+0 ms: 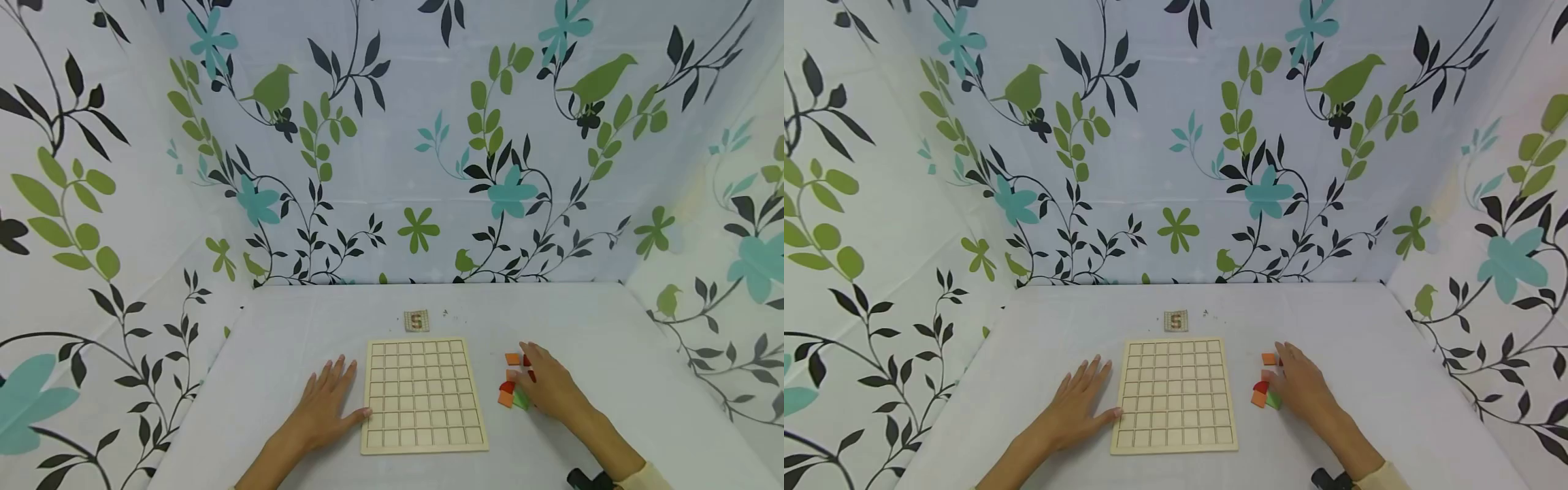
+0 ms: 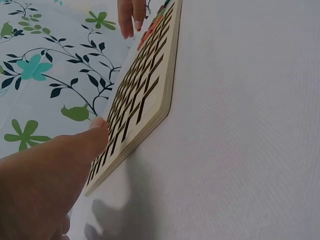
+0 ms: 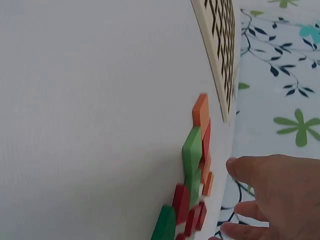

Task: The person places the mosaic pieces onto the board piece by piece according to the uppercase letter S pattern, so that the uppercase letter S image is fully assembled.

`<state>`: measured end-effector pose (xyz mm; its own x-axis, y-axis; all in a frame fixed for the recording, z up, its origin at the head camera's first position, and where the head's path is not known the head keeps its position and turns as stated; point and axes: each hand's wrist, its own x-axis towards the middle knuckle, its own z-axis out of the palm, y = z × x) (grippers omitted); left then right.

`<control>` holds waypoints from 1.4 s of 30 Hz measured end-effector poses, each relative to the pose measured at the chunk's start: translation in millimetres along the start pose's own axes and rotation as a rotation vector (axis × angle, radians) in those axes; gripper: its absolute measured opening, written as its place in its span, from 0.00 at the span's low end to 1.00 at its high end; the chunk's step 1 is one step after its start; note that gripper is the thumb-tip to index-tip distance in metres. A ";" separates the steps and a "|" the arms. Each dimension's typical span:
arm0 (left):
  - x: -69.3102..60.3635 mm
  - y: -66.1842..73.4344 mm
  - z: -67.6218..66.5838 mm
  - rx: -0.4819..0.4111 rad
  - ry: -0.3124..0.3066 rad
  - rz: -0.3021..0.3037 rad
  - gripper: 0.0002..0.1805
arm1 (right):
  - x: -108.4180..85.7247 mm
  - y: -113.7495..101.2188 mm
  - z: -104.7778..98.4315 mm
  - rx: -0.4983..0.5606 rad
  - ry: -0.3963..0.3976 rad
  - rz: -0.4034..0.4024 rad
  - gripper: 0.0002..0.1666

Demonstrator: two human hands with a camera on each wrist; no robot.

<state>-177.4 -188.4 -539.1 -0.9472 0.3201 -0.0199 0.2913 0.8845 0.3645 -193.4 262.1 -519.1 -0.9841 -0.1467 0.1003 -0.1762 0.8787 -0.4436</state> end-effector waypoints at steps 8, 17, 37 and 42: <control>1.5 2.1 2.1 0.008 -0.042 0.018 0.51 | 4.1 29.1 -6.6 0.036 -0.009 0.067 0.34; 0.4 5.4 1.7 -0.021 -0.070 0.063 0.42 | 10.1 38.2 -4.8 0.069 0.031 0.075 0.26; 2.0 7.3 3.2 -0.026 -0.085 0.049 0.39 | 28.7 33.5 -6.0 0.070 -0.004 0.144 0.15; 2.0 8.0 3.9 -0.029 -0.088 0.049 0.40 | 32.9 29.2 -6.3 0.029 -0.014 0.176 0.18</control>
<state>-176.4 -179.3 -539.9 -0.9163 0.3920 -0.0823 0.3315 0.8575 0.3934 -230.8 285.8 -523.1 -1.0000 0.0012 0.0064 -0.0020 0.8780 -0.4786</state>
